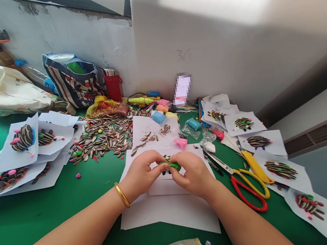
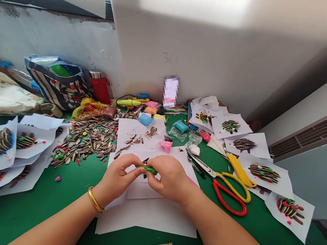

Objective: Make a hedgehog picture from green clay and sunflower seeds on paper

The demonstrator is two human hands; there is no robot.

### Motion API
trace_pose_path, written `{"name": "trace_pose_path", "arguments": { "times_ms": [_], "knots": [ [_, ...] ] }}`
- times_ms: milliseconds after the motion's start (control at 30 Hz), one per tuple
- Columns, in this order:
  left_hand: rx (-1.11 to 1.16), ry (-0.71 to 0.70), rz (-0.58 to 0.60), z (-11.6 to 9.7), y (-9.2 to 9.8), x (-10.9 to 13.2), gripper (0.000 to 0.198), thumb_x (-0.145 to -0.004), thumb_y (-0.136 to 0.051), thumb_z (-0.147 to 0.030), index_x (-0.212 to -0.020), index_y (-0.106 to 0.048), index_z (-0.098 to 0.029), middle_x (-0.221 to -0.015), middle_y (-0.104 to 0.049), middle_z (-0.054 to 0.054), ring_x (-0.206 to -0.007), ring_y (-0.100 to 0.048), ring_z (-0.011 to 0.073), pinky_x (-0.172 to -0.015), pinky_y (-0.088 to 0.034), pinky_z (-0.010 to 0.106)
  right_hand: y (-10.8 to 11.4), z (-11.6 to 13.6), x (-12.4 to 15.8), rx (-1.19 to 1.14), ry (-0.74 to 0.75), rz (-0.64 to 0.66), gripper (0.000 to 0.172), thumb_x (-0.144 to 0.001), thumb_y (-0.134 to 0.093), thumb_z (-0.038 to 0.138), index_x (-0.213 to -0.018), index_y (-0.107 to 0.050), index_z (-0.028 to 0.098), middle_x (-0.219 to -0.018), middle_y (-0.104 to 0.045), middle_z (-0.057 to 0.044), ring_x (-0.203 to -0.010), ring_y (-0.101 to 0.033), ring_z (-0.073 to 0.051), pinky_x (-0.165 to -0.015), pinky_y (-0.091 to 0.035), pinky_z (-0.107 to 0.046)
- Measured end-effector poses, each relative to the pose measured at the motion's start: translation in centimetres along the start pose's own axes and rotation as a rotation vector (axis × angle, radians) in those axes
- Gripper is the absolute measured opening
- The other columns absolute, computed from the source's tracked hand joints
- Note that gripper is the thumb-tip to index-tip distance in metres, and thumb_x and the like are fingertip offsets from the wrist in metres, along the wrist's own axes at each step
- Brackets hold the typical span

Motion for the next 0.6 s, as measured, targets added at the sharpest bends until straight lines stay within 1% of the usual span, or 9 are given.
{"name": "trace_pose_path", "arguments": {
  "times_ms": [100,200,300,367,433,500,600],
  "knots": [
    [-0.059,0.005,0.071,0.0,-0.5,0.0,0.017,-0.089,-0.060,-0.030,-0.078,-0.066,-0.019,-0.076,-0.064,0.001,-0.075,-0.056,0.0153,-0.070,-0.041,0.027,-0.3,0.3,0.0,-0.011,0.014,0.024,0.010,-0.087,-0.054,0.020,-0.092,-0.063,0.020,-0.079,-0.065,-0.002,-0.075,-0.056,-0.017,-0.070,-0.039,-0.029],
    [-0.105,0.014,0.114,0.0,-0.7,0.0,0.023,-0.088,-0.061,-0.033,-0.071,-0.065,-0.018,-0.072,-0.063,0.001,-0.073,-0.055,0.0157,-0.068,-0.040,0.027,-0.7,0.6,-0.1,0.008,0.040,0.055,0.011,-0.086,-0.054,0.019,-0.091,-0.063,0.020,-0.074,-0.062,-0.002,-0.071,-0.054,-0.016,-0.068,-0.037,-0.029],
    [-0.106,0.046,0.144,0.3,-1.0,0.1,0.022,-0.086,-0.064,-0.032,-0.069,-0.064,-0.018,-0.071,-0.064,0.001,-0.072,-0.056,0.0156,-0.066,-0.040,0.026,-0.9,0.8,-0.1,0.043,0.071,0.072,0.010,-0.084,-0.054,0.019,-0.085,-0.063,0.019,-0.069,-0.059,-0.001,-0.066,-0.051,-0.016,-0.064,-0.035,-0.029],
    [-0.080,0.066,0.142,0.4,-1.1,0.0,0.018,-0.085,-0.066,-0.029,-0.070,-0.065,-0.018,-0.072,-0.065,0.001,-0.072,-0.057,0.0152,-0.065,-0.041,0.026,-0.9,0.8,0.0,0.059,0.084,0.068,0.010,-0.083,-0.053,0.018,-0.082,-0.063,0.019,-0.067,-0.058,-0.001,-0.065,-0.050,-0.016,-0.063,-0.034,-0.029],
    [-0.037,0.060,0.101,0.4,-0.9,0.0,0.012,-0.085,-0.066,-0.026,-0.075,-0.067,-0.019,-0.074,-0.066,0.000,-0.073,-0.058,0.0148,-0.067,-0.043,0.025,-0.7,0.6,0.0,0.062,0.072,0.053,0.011,-0.083,-0.053,0.017,-0.082,-0.063,0.020,-0.067,-0.058,-0.001,-0.066,-0.051,-0.016,-0.064,-0.035,-0.029],
    [0.006,0.020,0.023,0.2,-0.2,-0.1,0.009,-0.086,-0.064,-0.025,-0.082,-0.069,-0.020,-0.080,-0.068,0.001,-0.076,-0.060,0.0146,-0.071,-0.046,0.026,-0.3,0.1,-0.1,0.056,0.031,0.024,0.012,-0.083,-0.052,0.016,-0.083,-0.063,0.020,-0.070,-0.060,-0.001,-0.067,-0.052,-0.016,-0.065,-0.036,-0.028],
    [0.036,-0.042,-0.094,0.0,0.8,0.0,0.012,-0.090,-0.060,-0.026,-0.094,-0.071,-0.021,-0.091,-0.072,0.003,-0.087,-0.063,0.0157,-0.081,-0.048,0.028,0.5,-0.8,-0.1,0.046,-0.046,-0.032,0.010,-0.085,-0.053,0.018,-0.085,-0.062,0.020,-0.073,-0.063,-0.002,-0.069,-0.054,-0.016,-0.066,-0.038,-0.028]
  ]
}}
Point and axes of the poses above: each hand's wrist, its own x-axis away from the middle knuckle, its own y-axis out of the back of the hand, z = x × y, the point moved 8 cm from there along -x, towards the middle knuckle
